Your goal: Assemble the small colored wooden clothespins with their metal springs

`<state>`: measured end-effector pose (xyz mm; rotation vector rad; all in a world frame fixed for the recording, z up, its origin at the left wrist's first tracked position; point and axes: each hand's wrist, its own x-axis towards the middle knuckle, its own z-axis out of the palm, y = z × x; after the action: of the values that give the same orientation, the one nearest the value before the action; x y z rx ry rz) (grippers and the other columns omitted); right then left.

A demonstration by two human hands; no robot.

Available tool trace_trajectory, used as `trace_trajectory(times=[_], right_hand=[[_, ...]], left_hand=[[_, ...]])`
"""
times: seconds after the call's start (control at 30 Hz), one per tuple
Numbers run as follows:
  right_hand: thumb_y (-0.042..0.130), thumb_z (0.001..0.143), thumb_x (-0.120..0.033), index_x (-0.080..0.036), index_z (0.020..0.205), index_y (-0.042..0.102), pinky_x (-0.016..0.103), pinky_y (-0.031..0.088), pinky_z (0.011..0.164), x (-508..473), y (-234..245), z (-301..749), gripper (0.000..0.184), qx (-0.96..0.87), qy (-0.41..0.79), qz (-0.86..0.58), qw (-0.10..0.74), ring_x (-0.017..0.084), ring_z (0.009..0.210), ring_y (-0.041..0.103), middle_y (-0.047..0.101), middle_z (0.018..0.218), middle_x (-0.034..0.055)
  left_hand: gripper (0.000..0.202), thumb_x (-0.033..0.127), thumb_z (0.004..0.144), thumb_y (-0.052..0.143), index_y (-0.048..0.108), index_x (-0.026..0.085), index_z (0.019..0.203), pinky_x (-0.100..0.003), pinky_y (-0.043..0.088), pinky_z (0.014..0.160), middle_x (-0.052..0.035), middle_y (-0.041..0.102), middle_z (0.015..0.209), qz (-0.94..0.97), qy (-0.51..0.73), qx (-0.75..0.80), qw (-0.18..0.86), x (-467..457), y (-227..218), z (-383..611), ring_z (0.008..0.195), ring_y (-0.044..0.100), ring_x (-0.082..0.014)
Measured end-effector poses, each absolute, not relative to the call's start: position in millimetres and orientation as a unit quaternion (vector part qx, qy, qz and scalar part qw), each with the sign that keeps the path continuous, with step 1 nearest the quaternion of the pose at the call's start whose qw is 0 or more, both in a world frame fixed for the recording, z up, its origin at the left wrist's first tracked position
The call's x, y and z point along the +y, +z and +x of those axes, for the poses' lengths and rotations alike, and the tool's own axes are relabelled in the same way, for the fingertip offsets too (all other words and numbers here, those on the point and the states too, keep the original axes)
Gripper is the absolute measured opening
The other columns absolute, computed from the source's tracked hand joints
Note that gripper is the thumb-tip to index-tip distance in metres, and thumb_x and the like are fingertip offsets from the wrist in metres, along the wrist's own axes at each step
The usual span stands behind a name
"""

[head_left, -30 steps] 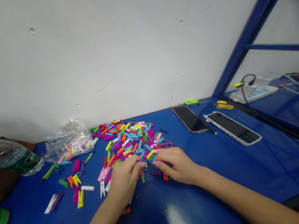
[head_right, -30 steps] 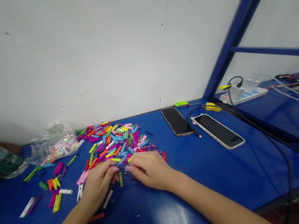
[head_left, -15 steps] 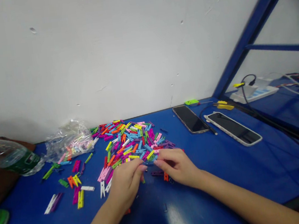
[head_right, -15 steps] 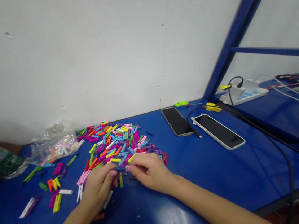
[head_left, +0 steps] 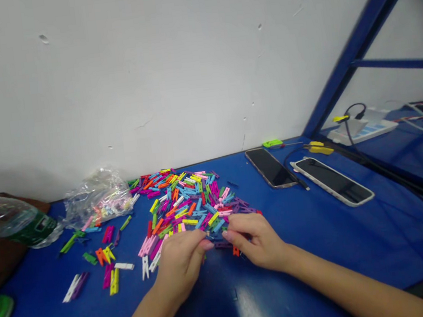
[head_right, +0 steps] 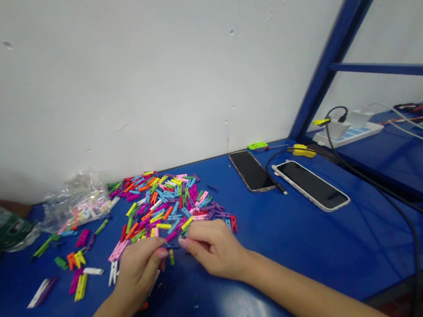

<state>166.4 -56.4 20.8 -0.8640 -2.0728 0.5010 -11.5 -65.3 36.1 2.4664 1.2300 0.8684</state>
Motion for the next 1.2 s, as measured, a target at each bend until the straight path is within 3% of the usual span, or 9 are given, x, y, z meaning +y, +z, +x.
trace_trajectory(times=[0.57,0.87,1.03,1.2], right_hand=[[0.038,0.083,-0.024,-0.017,0.049,0.038,0.021,0.026,0.045,-57.4,18.4,166.2,0.034,-0.833,0.159,-0.326,0.417,0.008,0.045,0.036,0.039,0.048,-0.0023],[0.038,0.083,-0.025,-0.017,0.049,0.038,0.021,0.026,0.046,-57.2,20.3,166.7,0.034,-0.837,0.165,-0.33,0.403,0.008,0.045,0.036,0.039,0.048,-0.0023],[0.037,0.084,-0.025,-0.017,0.053,0.042,0.02,0.028,0.048,-53.9,21.6,167.9,0.033,-0.847,0.158,-0.306,0.405,0.009,0.048,0.039,0.043,0.049,-0.002],[0.038,0.085,-0.028,-0.017,0.054,0.047,0.023,0.026,0.049,-50.9,21.1,169.9,0.034,-0.886,0.032,-0.288,0.362,0.009,0.048,0.042,0.047,0.05,-0.0017]], left_hand=[[0.038,0.032,0.086,0.025,0.052,0.018,0.064,-0.021,0.034,0.047,-0.0005,0.054,0.049,0.869,0.294,0.395,0.038,-67.3,35.2,-11.3,0.047,0.049,-0.0122],[0.038,0.032,0.085,0.026,0.05,0.018,0.059,-0.022,0.033,0.048,-0.0009,0.053,0.05,0.871,0.272,0.406,0.056,-67.5,33.8,-10.2,0.049,0.048,-0.0126],[0.039,0.032,0.085,0.027,0.044,0.018,0.052,-0.022,0.034,0.049,0.0007,0.05,0.048,0.816,0.286,0.47,0.176,-69.6,32.5,-4.9,0.048,0.048,-0.012],[0.031,0.034,0.084,0.032,0.048,0.017,0.064,-0.02,0.038,0.047,0.0029,0.052,0.051,0.708,0.339,0.492,0.376,-65.2,31.4,1.5,0.046,0.049,-0.01]])
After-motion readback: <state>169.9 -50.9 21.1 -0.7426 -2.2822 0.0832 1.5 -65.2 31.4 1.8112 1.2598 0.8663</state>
